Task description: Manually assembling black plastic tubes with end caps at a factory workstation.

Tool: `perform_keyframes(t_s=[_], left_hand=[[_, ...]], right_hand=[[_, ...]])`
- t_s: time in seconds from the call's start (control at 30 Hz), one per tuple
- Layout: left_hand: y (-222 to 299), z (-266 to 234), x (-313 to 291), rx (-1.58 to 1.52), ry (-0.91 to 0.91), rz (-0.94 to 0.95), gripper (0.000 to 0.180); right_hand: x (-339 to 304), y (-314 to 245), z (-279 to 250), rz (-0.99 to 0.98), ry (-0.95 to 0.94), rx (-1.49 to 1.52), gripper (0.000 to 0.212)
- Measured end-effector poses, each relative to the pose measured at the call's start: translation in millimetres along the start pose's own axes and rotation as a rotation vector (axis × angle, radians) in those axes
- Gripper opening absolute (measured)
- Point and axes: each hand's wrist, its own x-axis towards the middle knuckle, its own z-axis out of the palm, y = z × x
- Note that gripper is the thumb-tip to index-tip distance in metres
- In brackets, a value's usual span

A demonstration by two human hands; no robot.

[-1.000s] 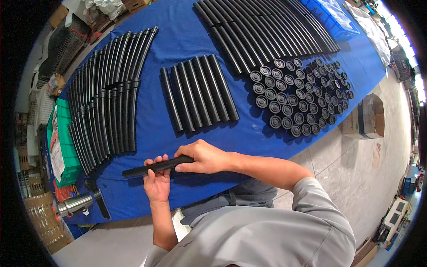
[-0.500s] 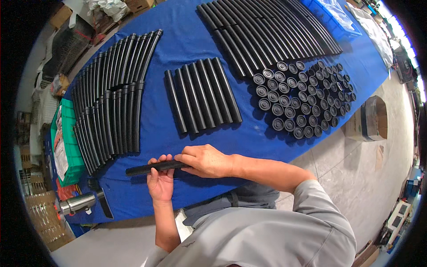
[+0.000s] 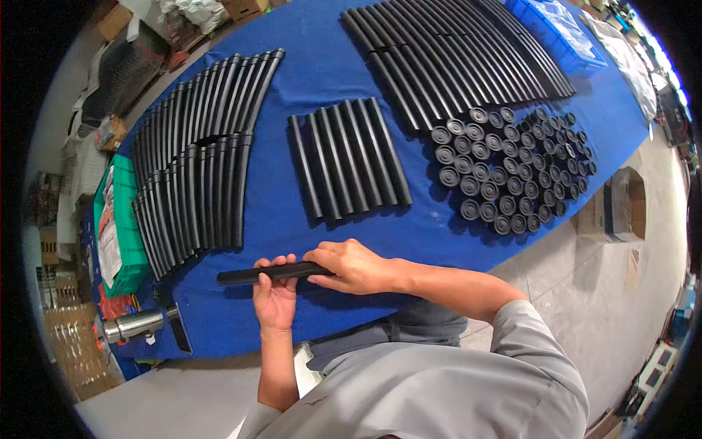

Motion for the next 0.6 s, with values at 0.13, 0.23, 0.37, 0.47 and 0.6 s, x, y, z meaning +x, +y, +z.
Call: perform_keyframes(t_s=[0.13,0.23,0.37,0.47,0.6], left_hand=[[-4,10,2,0.025,0.059,-0.002,0.026],[-10,5,2,0.014,0.040,0.001,0.026],[-14,9,2,0.010,0.031,0.007,0.026],[-14,13,1,0.022,0.053,0.025,0.025],[-13,18,1,0.045,0.075,0.030,0.025]], right_hand=[[-2,-5,-4,0.051,0.003,-0.031,0.032],[-3,-2,-4,0.074,-0.003,-0.045,0.031],[-5,-9,-11,0.066,-0.011,-0.044,0.031],[-4,-8,-10,0.053,-0.006,-0.046,0.031],[-3,-5,-8,0.068,-0.024,-0.099,0.033]])
